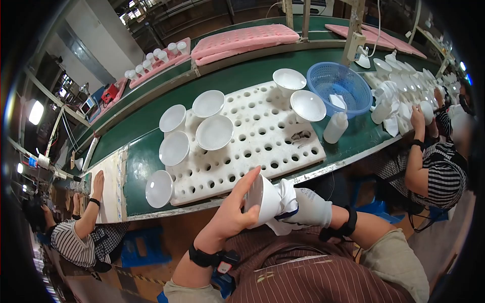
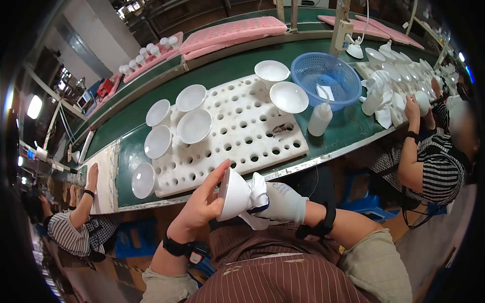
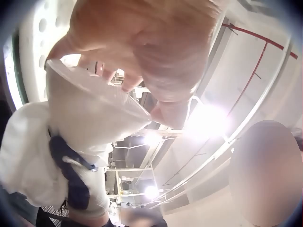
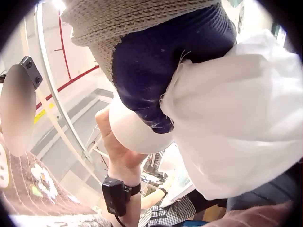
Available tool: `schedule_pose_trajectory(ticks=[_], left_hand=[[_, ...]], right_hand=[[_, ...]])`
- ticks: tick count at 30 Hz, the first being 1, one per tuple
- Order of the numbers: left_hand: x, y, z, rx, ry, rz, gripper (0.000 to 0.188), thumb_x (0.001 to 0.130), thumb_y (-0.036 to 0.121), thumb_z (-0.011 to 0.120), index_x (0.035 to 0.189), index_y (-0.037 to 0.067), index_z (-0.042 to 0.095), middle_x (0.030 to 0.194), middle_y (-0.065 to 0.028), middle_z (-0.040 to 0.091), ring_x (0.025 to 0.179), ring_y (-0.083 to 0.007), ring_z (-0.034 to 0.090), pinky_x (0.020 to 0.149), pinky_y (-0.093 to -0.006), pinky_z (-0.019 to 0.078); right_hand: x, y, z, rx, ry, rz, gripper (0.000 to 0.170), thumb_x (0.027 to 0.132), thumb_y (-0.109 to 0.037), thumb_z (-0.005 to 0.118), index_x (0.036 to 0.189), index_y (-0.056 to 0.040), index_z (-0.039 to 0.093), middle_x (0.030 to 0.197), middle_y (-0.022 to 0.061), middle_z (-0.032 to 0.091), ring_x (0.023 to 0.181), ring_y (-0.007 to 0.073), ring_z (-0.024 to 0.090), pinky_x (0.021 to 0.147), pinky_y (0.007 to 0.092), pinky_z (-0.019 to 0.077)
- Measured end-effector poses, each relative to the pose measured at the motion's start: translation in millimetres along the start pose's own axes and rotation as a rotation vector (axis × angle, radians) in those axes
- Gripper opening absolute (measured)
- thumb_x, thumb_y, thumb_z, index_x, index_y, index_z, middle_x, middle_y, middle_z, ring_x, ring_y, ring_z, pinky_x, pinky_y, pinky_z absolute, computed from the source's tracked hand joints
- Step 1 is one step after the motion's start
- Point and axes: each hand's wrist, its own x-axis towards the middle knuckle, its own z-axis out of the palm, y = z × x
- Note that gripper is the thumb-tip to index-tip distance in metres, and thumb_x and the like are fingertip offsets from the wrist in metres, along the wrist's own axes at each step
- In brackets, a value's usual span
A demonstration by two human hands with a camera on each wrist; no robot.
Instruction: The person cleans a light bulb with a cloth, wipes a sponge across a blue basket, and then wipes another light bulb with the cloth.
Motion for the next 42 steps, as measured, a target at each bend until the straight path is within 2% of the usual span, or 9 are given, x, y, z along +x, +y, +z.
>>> schedule_pose_trajectory(ticks=[5,8,11,18,26,33,36,38,42], left_hand=[[-8,-1,-3,0.107,-0.09,0.175,0.096,0.061,0.012,0.053,0.151,0.006,0.021,0.147,-0.0105,0.03,0.129,-0.022,0.038,0.109,-0.0351,0.0274],[-6,3,-3,0.174,-0.089,0.194,0.096,0.063,0.016,0.058,0.151,0.006,0.021,0.147,-0.0109,0.03,0.128,-0.0216,0.039,0.109,-0.0357,0.028],[-2,7,4,0.055,-0.008,0.13,0.092,0.066,0.018,0.06,0.149,0.005,0.024,0.15,-0.0168,0.03,0.141,-0.0268,0.025,0.115,-0.0372,0.0199],[-1,1,14,-0.174,0.045,0.053,0.088,0.07,0.016,0.059,0.15,0.006,0.022,0.152,-0.0164,0.024,0.143,-0.0261,0.022,0.115,-0.0369,0.019],[0,2,7,-0.225,-0.095,0.096,0.088,0.073,0.011,0.059,0.151,0.005,0.019,0.153,-0.0167,0.021,0.142,-0.0254,0.022,0.115,-0.0369,0.0195],[4,9,8,-0.077,0.031,-0.022,0.08,0.076,0.01,0.061,0.149,0.004,0.026,0.15,-0.0174,0.028,0.139,-0.0245,0.029,0.113,-0.0364,0.0247],[5,11,7,-0.17,-0.013,-0.009,0.078,0.078,0.012,0.063,0.148,0.004,0.028,0.15,-0.0179,0.03,0.138,-0.0243,0.031,0.112,-0.0358,0.0269],[4,14,7,-0.236,-0.059,-0.044,0.077,0.08,0.013,0.063,0.148,0.003,0.028,0.15,-0.0175,0.029,0.137,-0.024,0.031,0.111,-0.0352,0.0285],[9,2,11,-0.248,-0.039,0.004,0.075,0.08,0.01,0.06,0.148,0.002,0.027,0.15,-0.0167,0.03,0.136,-0.0233,0.032,0.11,-0.0345,0.0288]], right_hand=[[-3,5,-5,0.185,0.06,0.005,0.039,0.084,-0.031,0.062,0.115,-0.0076,0.058,0.108,0.0152,0.06,0.097,0.0327,0.059,0.086,0.0385,0.0476],[-1,-5,-12,-0.073,0.137,-0.13,0.033,0.083,-0.029,0.062,0.109,-0.0085,0.059,0.097,0.0142,0.061,0.09,0.0336,0.06,0.078,0.0395,0.0499],[0,-14,-15,-0.187,0.129,-0.141,0.032,0.083,-0.029,0.063,0.108,-0.0092,0.06,0.093,0.0136,0.062,0.084,0.0347,0.061,0.072,0.0407,0.0509],[-3,-6,-7,-0.176,0.283,-0.057,0.034,0.082,-0.031,0.065,0.108,-0.0108,0.06,0.092,0.0142,0.063,0.078,0.0346,0.062,0.067,0.0424,0.0508],[-6,12,-5,-0.083,0.298,-0.083,0.042,0.078,-0.027,0.069,0.115,-0.0091,0.057,0.107,0.0155,0.058,0.096,0.0344,0.059,0.079,0.0403,0.0495],[-5,3,-4,-0.07,0.217,-0.024,0.045,0.08,-0.026,0.067,0.119,-0.0094,0.056,0.112,0.0148,0.058,0.1,0.0344,0.058,0.085,0.0398,0.0484],[-5,10,-5,0.078,0.276,-0.074,0.046,0.08,-0.025,0.066,0.122,-0.0091,0.055,0.113,0.0149,0.058,0.102,0.0345,0.058,0.087,0.0398,0.0473],[-10,9,-7,0.281,0.201,0.055,0.048,0.079,-0.024,0.066,0.123,-0.0085,0.055,0.113,0.015,0.058,0.104,0.0343,0.057,0.09,0.0397,0.0461],[-9,19,0,0.076,0.215,-0.061,0.048,0.079,-0.024,0.066,0.123,-0.0077,0.055,0.115,0.0149,0.058,0.106,0.0336,0.057,0.091,0.0394,0.0455]])
